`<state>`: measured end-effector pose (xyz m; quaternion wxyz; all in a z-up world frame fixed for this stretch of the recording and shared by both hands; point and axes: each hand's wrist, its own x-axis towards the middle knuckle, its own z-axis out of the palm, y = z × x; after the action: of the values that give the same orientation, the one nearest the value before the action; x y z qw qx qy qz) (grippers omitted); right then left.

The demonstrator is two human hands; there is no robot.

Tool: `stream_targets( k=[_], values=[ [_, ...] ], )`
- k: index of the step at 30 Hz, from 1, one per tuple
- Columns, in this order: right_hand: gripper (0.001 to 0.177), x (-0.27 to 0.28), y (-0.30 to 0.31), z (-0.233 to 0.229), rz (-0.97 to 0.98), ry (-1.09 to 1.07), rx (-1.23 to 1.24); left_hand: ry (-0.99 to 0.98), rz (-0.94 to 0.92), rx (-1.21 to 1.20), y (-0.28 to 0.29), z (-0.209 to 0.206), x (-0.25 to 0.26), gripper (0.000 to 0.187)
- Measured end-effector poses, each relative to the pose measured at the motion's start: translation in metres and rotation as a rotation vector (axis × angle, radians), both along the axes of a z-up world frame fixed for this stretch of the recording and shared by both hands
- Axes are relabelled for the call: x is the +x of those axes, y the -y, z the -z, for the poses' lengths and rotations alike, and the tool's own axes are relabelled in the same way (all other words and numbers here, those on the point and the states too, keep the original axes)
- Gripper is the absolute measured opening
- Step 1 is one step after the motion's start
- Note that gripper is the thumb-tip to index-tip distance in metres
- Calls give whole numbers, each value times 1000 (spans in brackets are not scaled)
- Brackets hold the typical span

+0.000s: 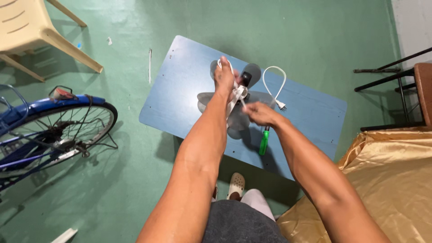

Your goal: The person assembles a small white desk fan on a blue table using a green screwdriver. They attach the fan head to the base, secure it with screws, and then attach the power cord.

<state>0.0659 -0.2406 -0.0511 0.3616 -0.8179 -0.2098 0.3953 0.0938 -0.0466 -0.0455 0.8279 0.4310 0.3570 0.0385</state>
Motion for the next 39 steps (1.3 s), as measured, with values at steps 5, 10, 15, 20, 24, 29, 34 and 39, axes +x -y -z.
stream_targets(
  k=[5, 10, 15, 20, 24, 29, 34, 39],
  values=[
    [32, 61, 6, -80, 39, 42, 55, 549, 268, 832, 5, 12, -16, 43],
    [19, 125, -6, -103, 279, 366, 351, 339, 644, 662, 9, 6, -3, 47],
    [31, 75, -9, -33, 143, 360, 276, 298, 81, -154, 13, 1, 13, 55],
    [22, 30, -4, -35, 17, -229, 11, 153, -236, -193, 10, 0, 14, 53],
    [26, 58, 12, -95, -88, -249, -234, -56, 101, 625, -14, 1, 8, 61],
    [13, 134, 1, -131, 36, 57, 313, 407, 581, 804, -1, -19, -8, 45],
    [33, 123, -19, -67, 266, 133, 503, 157, 258, 168, 9, -35, -6, 60],
    [39, 34, -18, -28, -133, 76, -41, 173, -134, -436, -7, -27, -6, 66]
  ],
)
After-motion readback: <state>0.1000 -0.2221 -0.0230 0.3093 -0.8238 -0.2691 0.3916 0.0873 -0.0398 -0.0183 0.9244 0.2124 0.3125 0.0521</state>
